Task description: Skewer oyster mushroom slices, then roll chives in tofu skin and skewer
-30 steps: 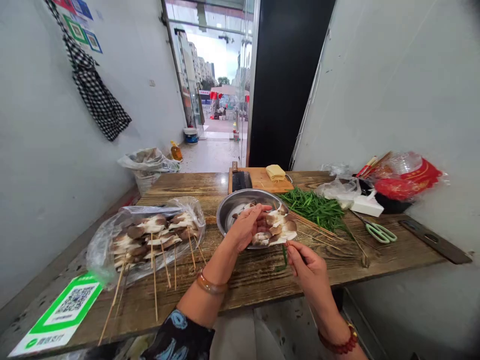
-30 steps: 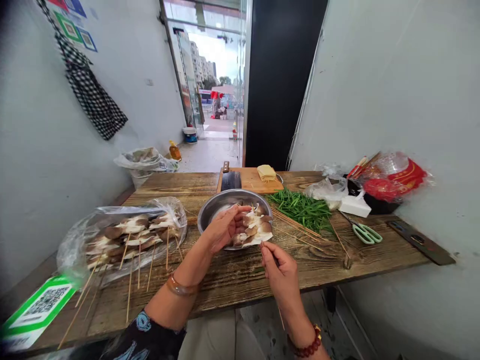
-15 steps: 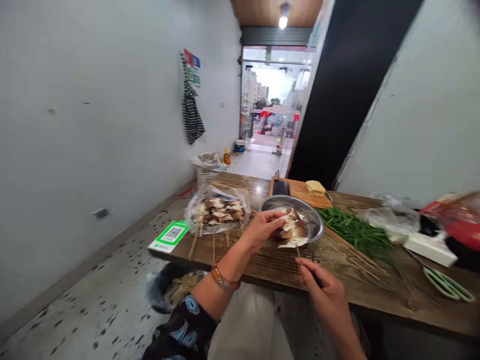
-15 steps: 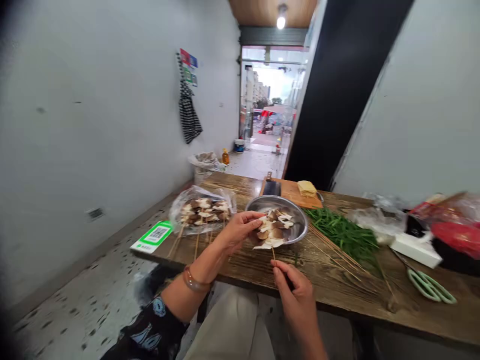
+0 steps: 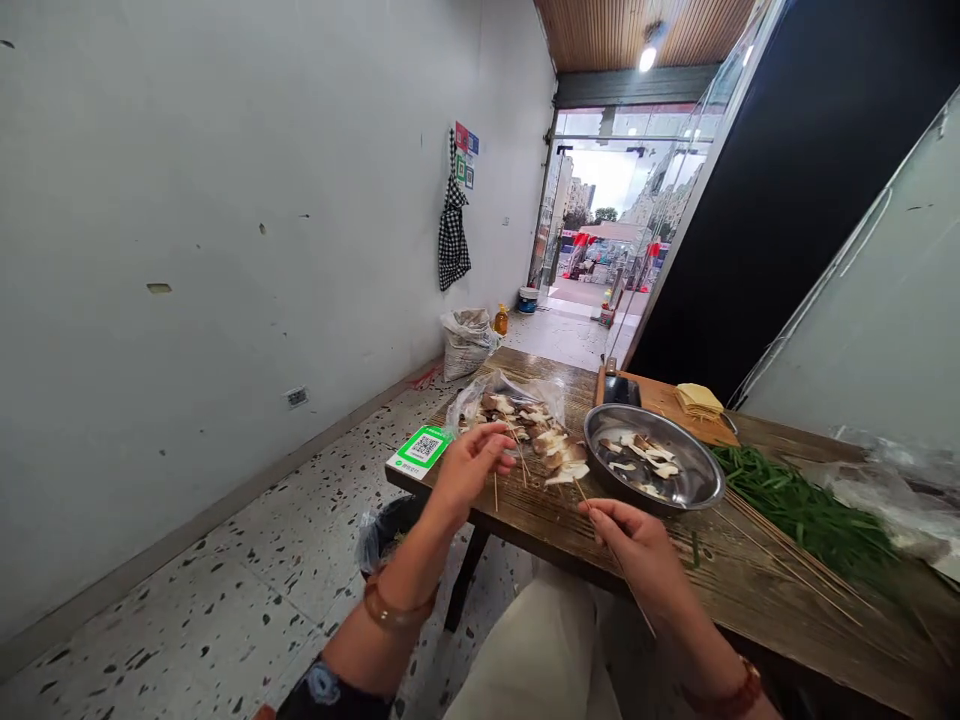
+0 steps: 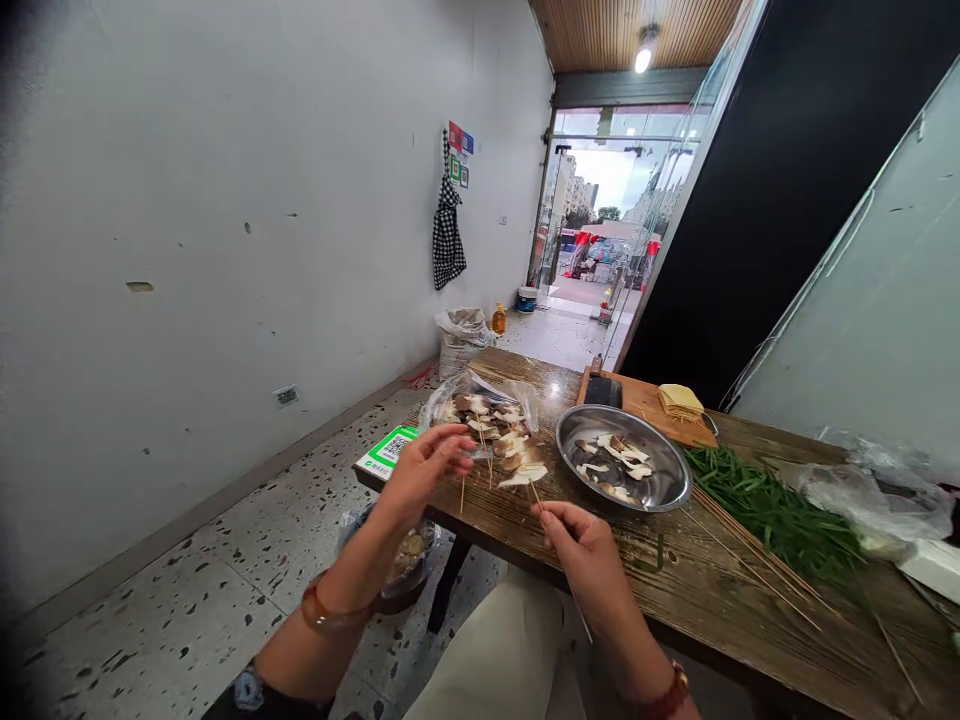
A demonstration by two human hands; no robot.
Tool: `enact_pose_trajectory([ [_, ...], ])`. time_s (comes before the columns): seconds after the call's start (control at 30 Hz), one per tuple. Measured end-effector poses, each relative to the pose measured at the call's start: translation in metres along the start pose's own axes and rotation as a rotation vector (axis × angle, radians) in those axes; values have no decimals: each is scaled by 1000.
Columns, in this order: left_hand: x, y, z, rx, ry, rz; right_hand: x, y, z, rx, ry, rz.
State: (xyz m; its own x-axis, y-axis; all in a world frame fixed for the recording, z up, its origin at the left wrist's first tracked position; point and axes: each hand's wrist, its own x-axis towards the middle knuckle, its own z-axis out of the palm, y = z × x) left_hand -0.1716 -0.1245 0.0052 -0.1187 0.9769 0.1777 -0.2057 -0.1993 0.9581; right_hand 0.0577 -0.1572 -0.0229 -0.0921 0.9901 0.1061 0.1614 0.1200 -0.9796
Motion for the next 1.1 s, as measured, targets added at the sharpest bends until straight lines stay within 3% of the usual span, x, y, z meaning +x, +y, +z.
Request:
enact_pose_trajectory([
  [0.1, 24, 13, -23, 195, 76, 150, 21, -7, 17, 175, -26, 78],
  [0.2, 63, 25, -29, 633, 79, 368, 41, -11, 34, 243, -31, 134],
  [0.33, 113, 35, -16, 1261, -89, 662, 62, -11, 49, 259, -36, 162],
  [0.4, 132, 36, -5, 1492, -197, 719, 68, -11, 53, 263, -34, 155],
  [0.5, 157, 32, 8, 1699, -313, 651, 72, -12, 51, 258, -29, 136],
  [0.63, 184, 22, 14, 1750, -351, 500, 66, -17, 39, 144, -19, 80],
  [0.83, 206, 13, 10, 1668, -323, 428, 62, -30, 21, -209, 21, -85],
  [1.1, 211, 23, 25, 1526, -275, 419, 78, -31, 31, -134, -19, -23],
])
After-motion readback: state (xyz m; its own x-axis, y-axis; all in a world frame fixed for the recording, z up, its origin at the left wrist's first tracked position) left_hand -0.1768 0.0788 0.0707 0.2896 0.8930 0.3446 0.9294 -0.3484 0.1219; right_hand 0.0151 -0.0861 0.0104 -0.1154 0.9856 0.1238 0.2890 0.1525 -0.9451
